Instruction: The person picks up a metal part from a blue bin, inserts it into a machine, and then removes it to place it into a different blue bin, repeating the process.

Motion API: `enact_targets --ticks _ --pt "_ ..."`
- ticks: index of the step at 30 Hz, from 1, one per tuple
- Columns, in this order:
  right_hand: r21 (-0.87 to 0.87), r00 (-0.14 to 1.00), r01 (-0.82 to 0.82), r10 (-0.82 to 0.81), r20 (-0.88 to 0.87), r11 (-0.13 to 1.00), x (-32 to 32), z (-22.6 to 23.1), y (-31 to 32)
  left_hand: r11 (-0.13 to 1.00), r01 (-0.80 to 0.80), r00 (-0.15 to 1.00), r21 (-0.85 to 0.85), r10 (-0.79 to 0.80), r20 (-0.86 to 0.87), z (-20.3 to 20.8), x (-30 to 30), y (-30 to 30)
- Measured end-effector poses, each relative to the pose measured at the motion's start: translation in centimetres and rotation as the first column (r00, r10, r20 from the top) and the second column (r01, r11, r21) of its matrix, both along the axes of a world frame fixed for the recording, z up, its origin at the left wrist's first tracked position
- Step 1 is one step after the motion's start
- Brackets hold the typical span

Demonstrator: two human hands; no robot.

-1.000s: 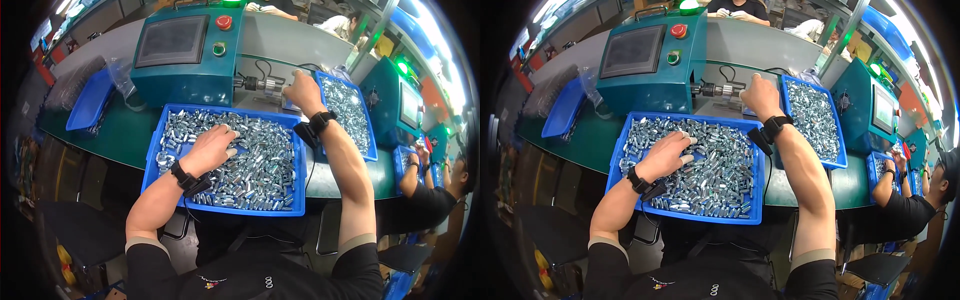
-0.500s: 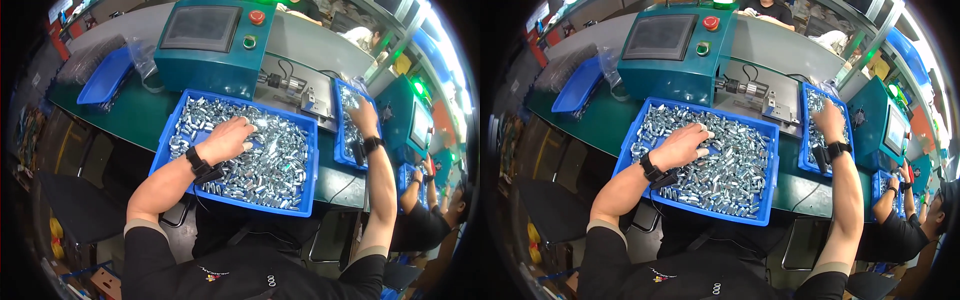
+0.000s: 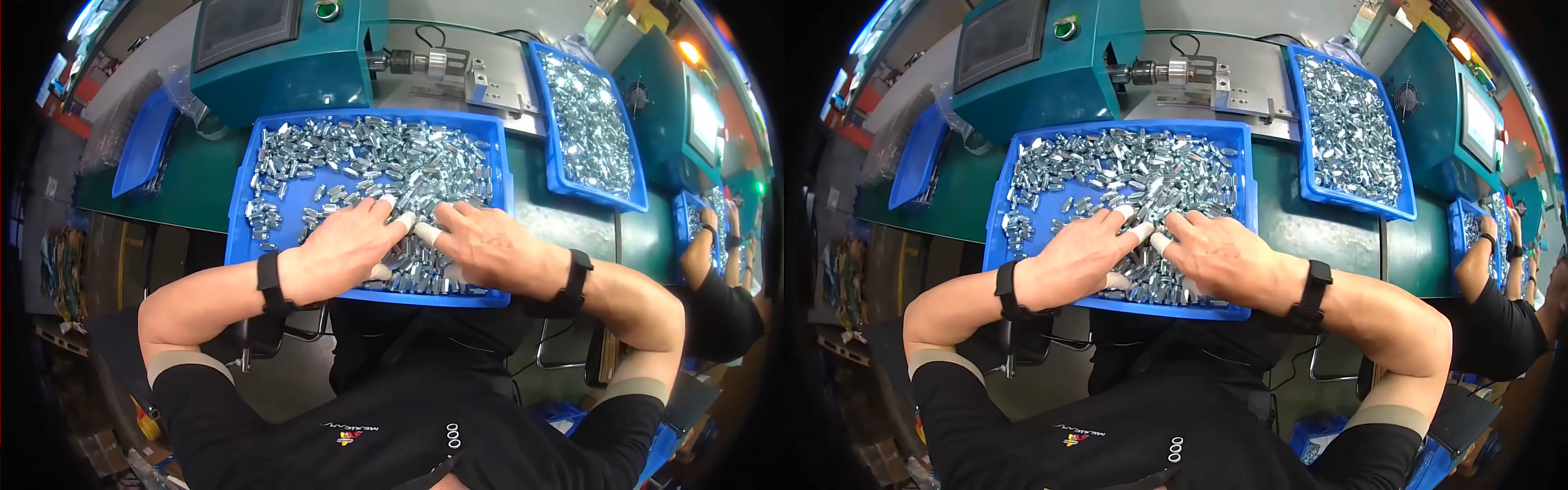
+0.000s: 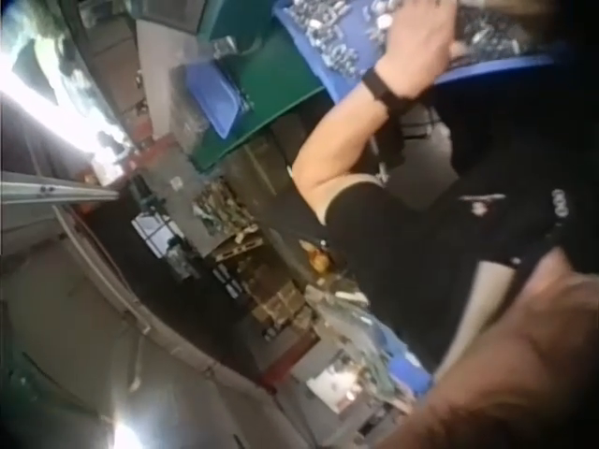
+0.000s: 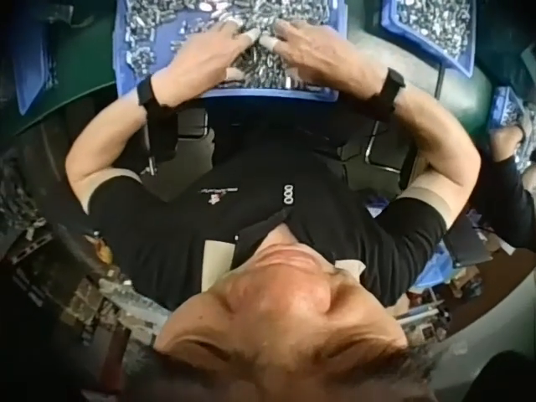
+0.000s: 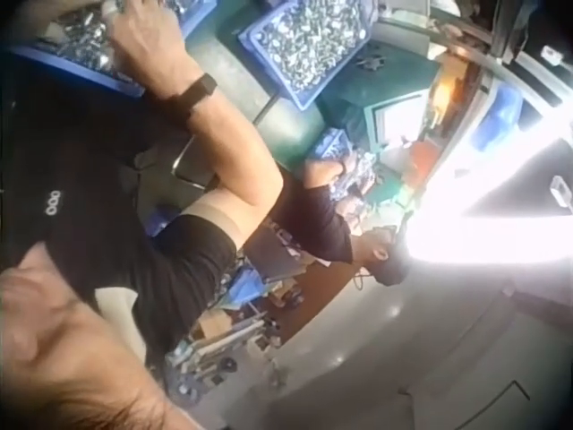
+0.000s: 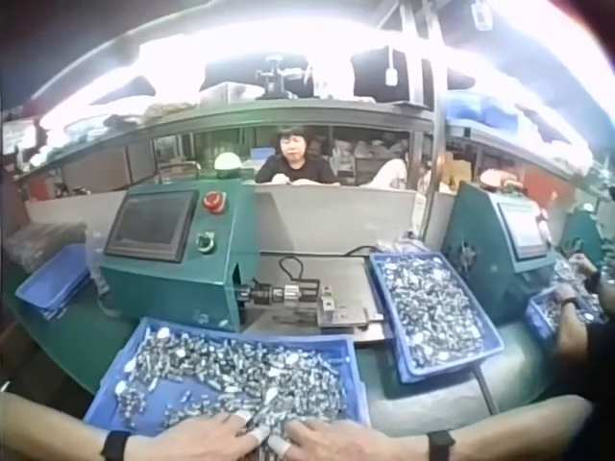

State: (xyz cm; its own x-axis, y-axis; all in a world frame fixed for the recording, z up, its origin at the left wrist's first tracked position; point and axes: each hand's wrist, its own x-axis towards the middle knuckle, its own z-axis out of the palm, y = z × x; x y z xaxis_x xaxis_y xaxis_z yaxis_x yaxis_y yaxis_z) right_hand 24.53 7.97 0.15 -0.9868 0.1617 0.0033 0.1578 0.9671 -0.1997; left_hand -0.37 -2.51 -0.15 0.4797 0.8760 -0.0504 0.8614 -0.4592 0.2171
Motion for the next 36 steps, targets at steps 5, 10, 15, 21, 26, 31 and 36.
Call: enact_targets --ticks 5,10,15,21,26,31,36 --pt "0.103 0.998 -0.004 0.010 -0.060 0.995 -2.6 -1.4 3.0 0.997 -0.062 0.996 0.035 0.060 0.065 -1.0 0.3 2.7" --pt "0.168 0.993 0.112 -0.103 -0.059 0.979 -4.1 -1.2 6.6 0.961 -0.149 0.988 0.233 0.156 -0.011 -3.2 -1.1 7.3" --pt "0.061 0.977 -0.094 0.104 -0.188 0.994 -1.4 0.4 3.4 0.990 -0.072 0.993 0.119 0.083 -0.090 2.3 -4.6 1.4" --pt "-0.068 0.958 -0.286 0.285 -0.031 0.956 -1.0 -1.1 0.6 0.956 -0.226 0.951 -0.187 0.175 -0.255 2.2 -8.1 -4.2" --pt "-0.083 0.956 -0.285 0.289 0.049 0.955 -2.6 0.1 1.5 0.952 -0.293 0.948 -0.089 0.277 -0.157 0.4 -5.8 -3.4" --pt "-0.083 0.947 -0.309 0.299 -0.115 0.948 -3.9 -2.5 3.3 0.968 -0.247 0.967 -0.036 0.244 -0.072 -0.7 -3.6 -0.8" --pt "-0.058 0.958 -0.247 0.234 -0.169 0.967 -4.2 -3.4 3.8 0.977 -0.210 0.975 0.024 0.211 -0.074 -0.4 -1.8 1.9"
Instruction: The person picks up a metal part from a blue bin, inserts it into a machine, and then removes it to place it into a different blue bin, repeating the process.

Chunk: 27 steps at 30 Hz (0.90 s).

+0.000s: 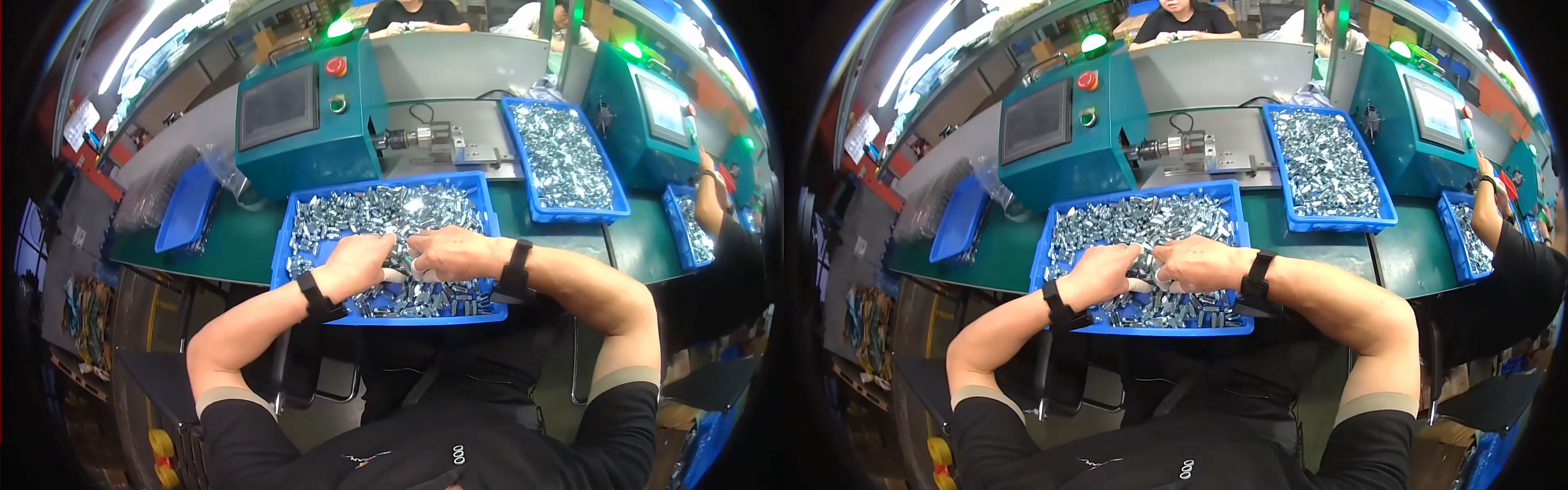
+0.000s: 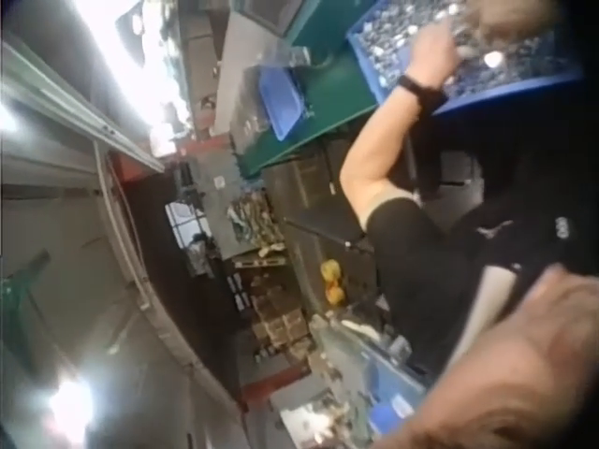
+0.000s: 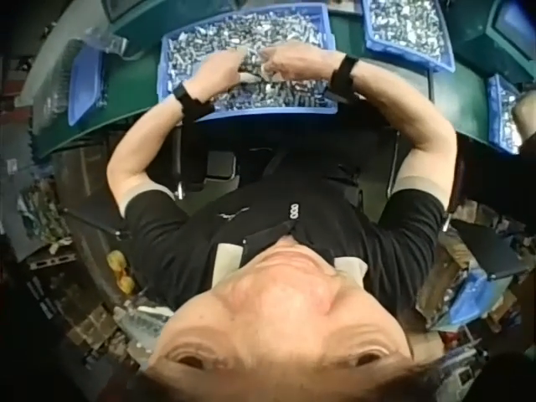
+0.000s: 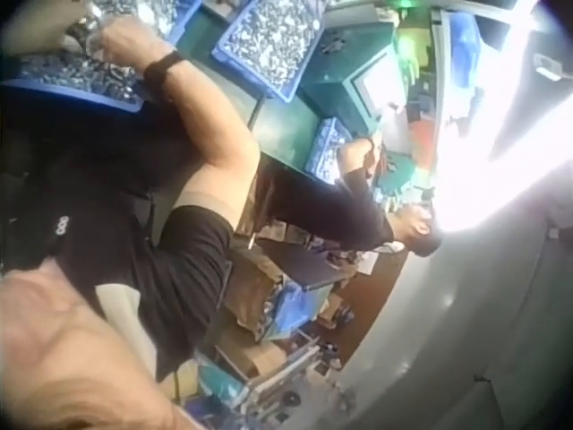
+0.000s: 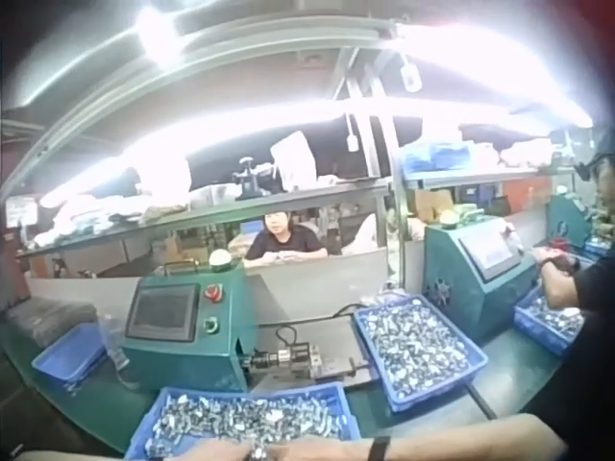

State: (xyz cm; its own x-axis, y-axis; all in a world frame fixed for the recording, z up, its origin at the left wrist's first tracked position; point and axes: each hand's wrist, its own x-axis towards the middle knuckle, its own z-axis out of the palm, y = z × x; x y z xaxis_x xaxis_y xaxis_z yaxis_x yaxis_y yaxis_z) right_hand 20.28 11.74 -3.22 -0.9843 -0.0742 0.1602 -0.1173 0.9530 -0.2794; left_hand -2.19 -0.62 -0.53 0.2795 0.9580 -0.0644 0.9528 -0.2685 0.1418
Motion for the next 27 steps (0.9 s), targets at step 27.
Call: enact_targets --ticks 27 --pt "-0.672 0.677 0.288 -0.641 -0.362 0.682 5.9 -1.4 3.1 0.985 0.083 0.987 0.151 -0.101 0.121 -0.2 2.6 2.7"
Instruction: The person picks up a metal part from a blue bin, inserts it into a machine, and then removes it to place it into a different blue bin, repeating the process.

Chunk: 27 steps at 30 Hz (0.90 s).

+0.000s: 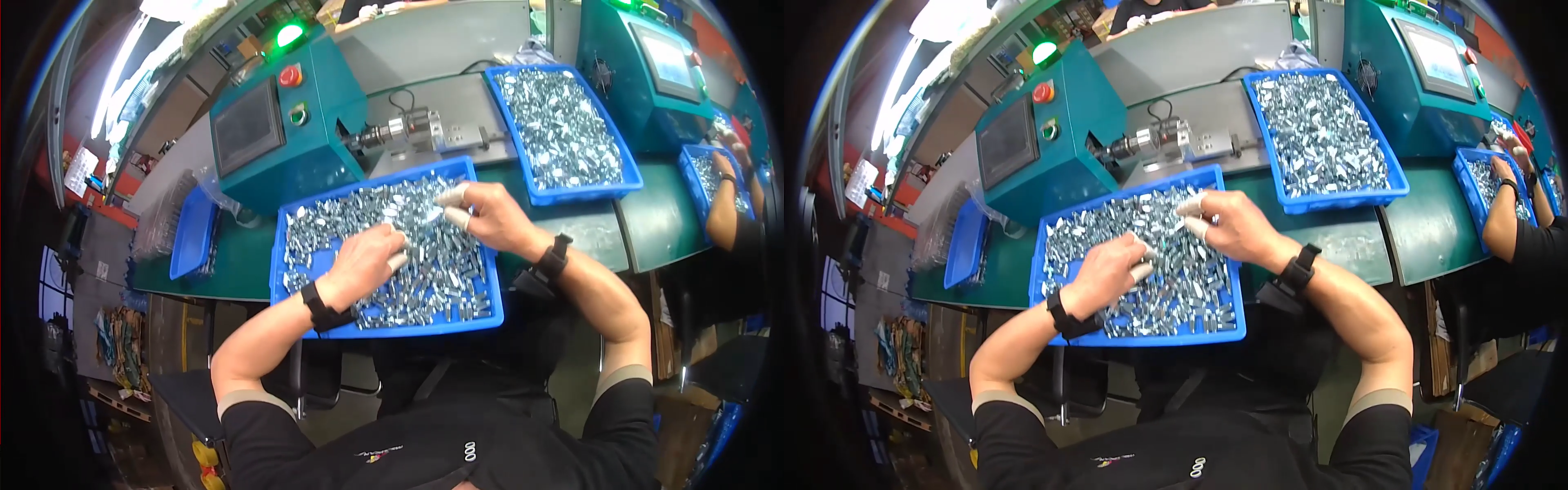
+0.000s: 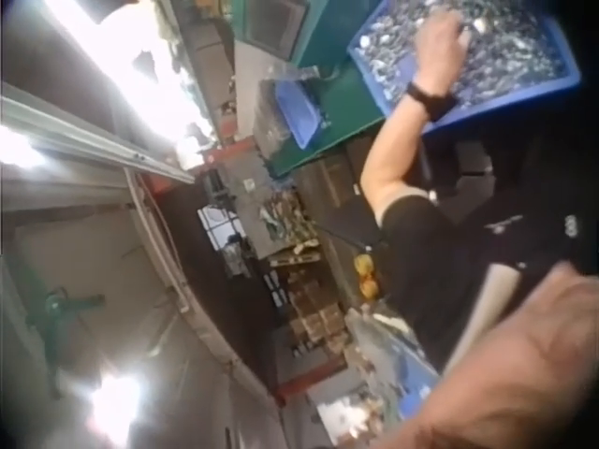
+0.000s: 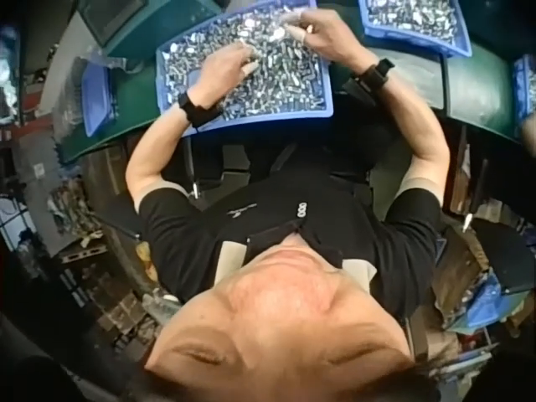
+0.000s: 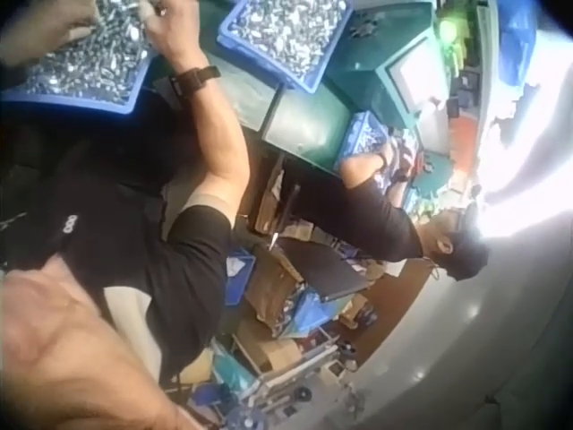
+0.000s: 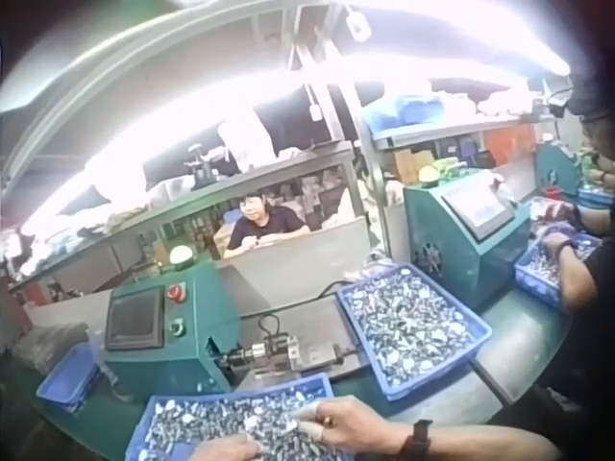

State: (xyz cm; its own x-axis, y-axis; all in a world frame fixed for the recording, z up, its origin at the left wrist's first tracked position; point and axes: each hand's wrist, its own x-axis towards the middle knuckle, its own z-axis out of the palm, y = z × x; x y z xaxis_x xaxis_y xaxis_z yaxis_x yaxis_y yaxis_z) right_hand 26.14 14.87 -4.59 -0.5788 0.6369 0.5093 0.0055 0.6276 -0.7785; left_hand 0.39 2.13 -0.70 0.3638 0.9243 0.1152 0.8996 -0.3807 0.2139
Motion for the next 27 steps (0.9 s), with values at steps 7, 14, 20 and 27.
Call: enact_targets --ticks 7,14,20,27 --pt "-0.062 0.997 -0.010 0.005 -0.080 0.998 0.1 -1.0 -0.2 0.993 -0.026 0.990 -0.118 0.042 0.134 0.6 0.8 -0.4" --pt "0.036 0.994 -0.047 0.050 -0.095 0.998 0.5 -1.3 -0.1 0.987 0.055 0.994 -0.150 -0.041 0.099 1.0 1.2 0.5" --pt "0.013 0.996 -0.046 0.047 -0.077 0.999 0.6 -0.7 -0.5 0.974 0.108 0.994 -0.197 -0.103 0.036 1.8 1.5 0.8" --pt "0.071 0.997 -0.036 0.041 -0.069 0.997 0.7 -0.3 -0.3 0.947 0.049 0.984 -0.317 0.009 0.177 4.2 1.9 2.7"
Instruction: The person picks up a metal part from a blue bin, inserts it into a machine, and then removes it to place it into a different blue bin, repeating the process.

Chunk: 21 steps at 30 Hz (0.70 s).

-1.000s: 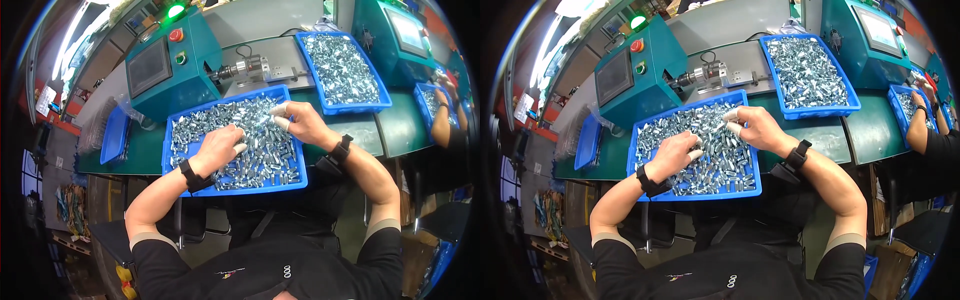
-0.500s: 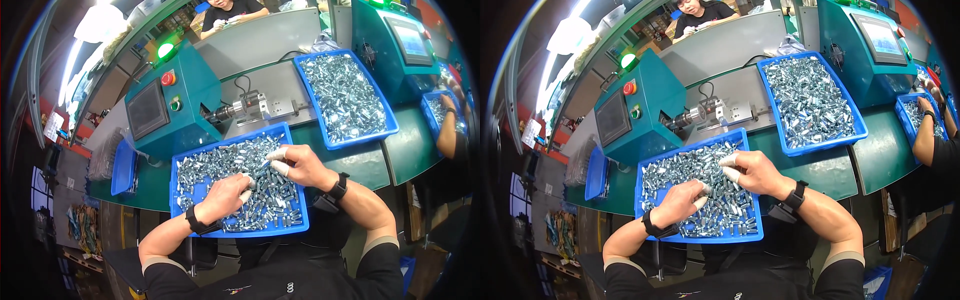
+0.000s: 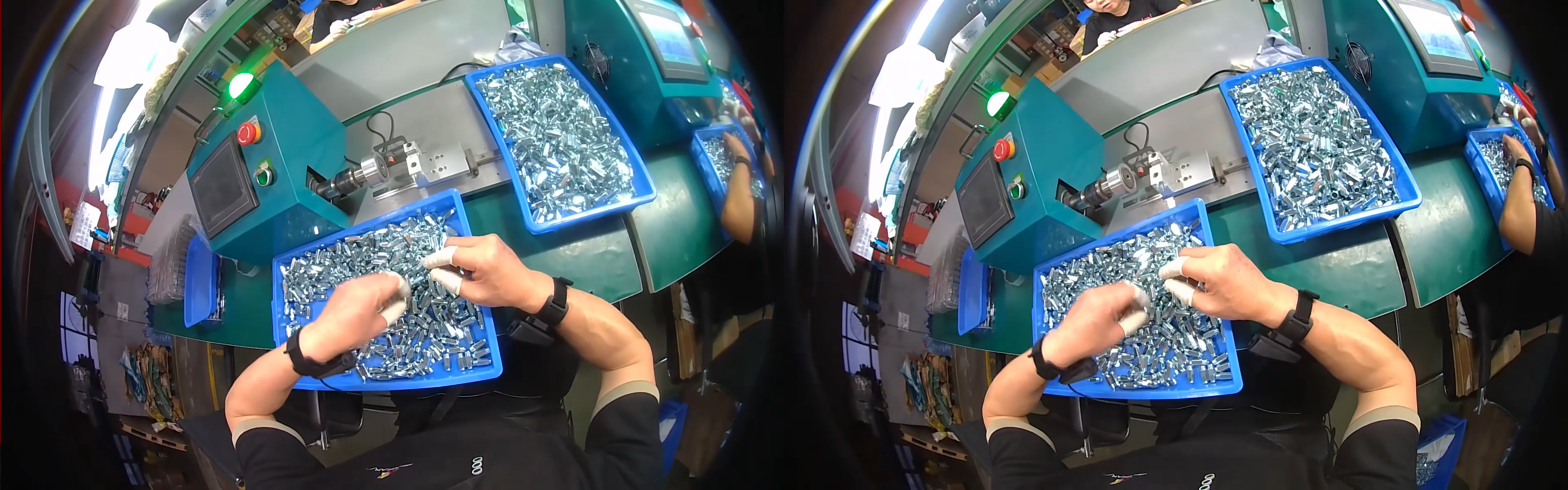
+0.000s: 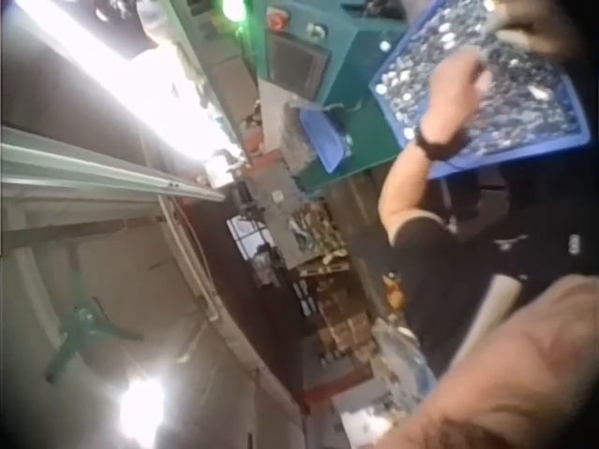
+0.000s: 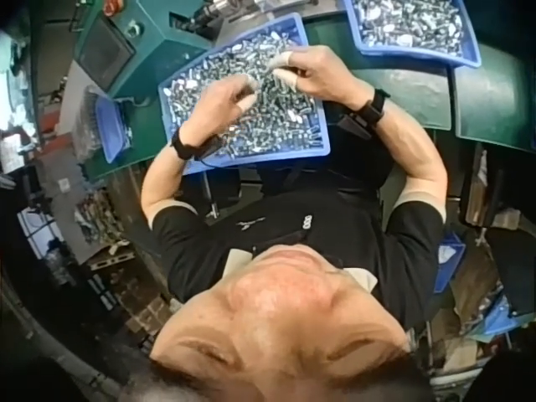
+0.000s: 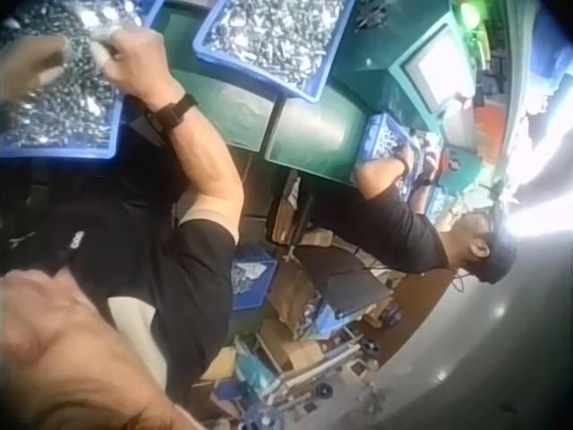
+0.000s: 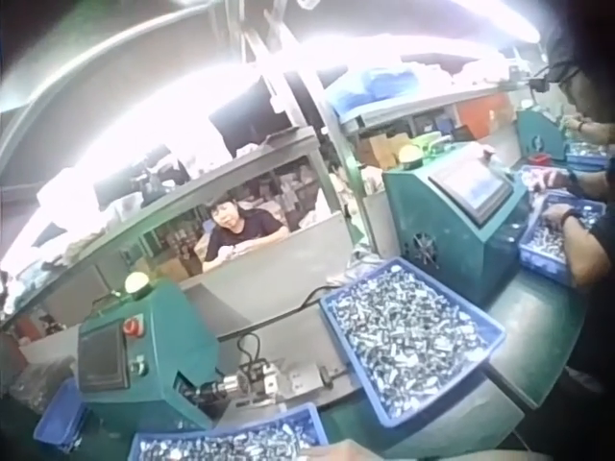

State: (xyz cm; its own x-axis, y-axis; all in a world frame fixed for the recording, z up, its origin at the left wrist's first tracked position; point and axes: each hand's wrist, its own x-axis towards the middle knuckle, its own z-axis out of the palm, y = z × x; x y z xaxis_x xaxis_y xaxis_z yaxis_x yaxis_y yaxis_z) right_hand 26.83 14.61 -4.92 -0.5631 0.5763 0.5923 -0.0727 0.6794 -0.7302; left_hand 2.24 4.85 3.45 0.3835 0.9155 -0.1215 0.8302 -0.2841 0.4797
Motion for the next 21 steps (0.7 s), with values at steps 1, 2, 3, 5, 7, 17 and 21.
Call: enact_targets --ticks 1,2,3,5,7,17,21 --pt "0.010 1.000 0.009 -0.009 0.002 1.000 0.1 0.0 0.0 0.999 -0.049 0.996 0.008 0.048 0.069 0.6 0.1 1.0" --pt "0.019 1.000 0.018 -0.018 0.005 1.000 0.1 0.0 0.1 0.997 -0.073 0.987 0.033 0.068 0.143 0.9 0.2 2.2" --pt "0.030 1.000 0.028 -0.028 0.008 0.999 0.2 -0.1 0.1 0.994 -0.099 0.972 0.056 0.084 0.217 1.3 0.3 3.7" --pt "0.025 1.000 0.026 -0.027 0.014 0.999 0.2 0.2 0.1 0.977 -0.128 0.966 0.172 0.084 0.246 2.0 -0.1 7.0" --pt "0.017 0.999 0.033 -0.034 0.041 0.999 0.3 0.2 0.1 0.960 -0.176 0.948 0.217 0.105 0.301 2.3 0.2 10.2" --pt "0.027 0.998 0.063 -0.063 -0.017 0.998 0.3 -0.1 0.4 0.912 -0.256 0.958 0.321 0.195 0.211 0.9 0.8 18.2" --pt "0.035 0.998 0.063 -0.063 0.000 0.997 0.5 0.0 0.5 0.894 -0.259 0.960 0.366 0.196 0.200 0.5 0.9 18.1"
